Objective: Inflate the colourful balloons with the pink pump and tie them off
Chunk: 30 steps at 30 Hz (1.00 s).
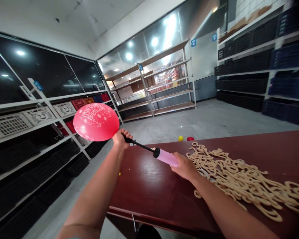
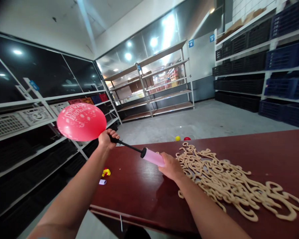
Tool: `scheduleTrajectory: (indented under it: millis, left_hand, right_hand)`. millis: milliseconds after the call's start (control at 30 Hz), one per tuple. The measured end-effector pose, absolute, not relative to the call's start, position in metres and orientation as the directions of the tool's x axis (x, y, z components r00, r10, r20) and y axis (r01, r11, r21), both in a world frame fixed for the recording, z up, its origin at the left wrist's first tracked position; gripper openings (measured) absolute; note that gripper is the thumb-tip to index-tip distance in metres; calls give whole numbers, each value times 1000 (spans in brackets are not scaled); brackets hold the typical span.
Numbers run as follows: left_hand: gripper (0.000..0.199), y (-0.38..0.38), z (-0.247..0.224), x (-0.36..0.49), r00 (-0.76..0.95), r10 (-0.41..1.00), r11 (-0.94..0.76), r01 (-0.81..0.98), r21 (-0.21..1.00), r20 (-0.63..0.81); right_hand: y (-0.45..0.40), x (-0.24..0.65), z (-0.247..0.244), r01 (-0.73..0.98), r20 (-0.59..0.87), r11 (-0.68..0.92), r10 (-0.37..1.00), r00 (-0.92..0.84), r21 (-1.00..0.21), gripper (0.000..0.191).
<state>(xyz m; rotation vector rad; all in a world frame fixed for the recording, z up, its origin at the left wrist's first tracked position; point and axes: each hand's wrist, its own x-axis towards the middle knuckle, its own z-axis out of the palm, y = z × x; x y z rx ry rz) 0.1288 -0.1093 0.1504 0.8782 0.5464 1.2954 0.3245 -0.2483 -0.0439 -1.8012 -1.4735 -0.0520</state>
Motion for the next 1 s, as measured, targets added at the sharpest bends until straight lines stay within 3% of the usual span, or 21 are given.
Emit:
scheduleTrajectory:
  millis: [133,433,567,733,1000]
  left_hand:
    - [19,-103,150,130,190,973,10,-602,798,131]
    - [18,-137,71,197,299,953,233,-611,756,-52]
    - [20,-145,58,199,317,945,275,-624,731,-85]
    - [20,-137,79,177,297,950,266,-620,739,-92]
    - [19,-92,136,118,193,980,85,-619,781,46]
  right_hand:
    - [-247,325,-47,832,438,-49,832,340,-553,33]
    - [-251,327,-50,852,398,-97,853,337,-514,27]
    - [-253,324,-46,860,392,-93,862,322,-501,28]
    - [-255,321,-40,858,411,-55,861,300,-511,38]
    - [-250,323,-41,857,429,-36,855,293,-514,39]
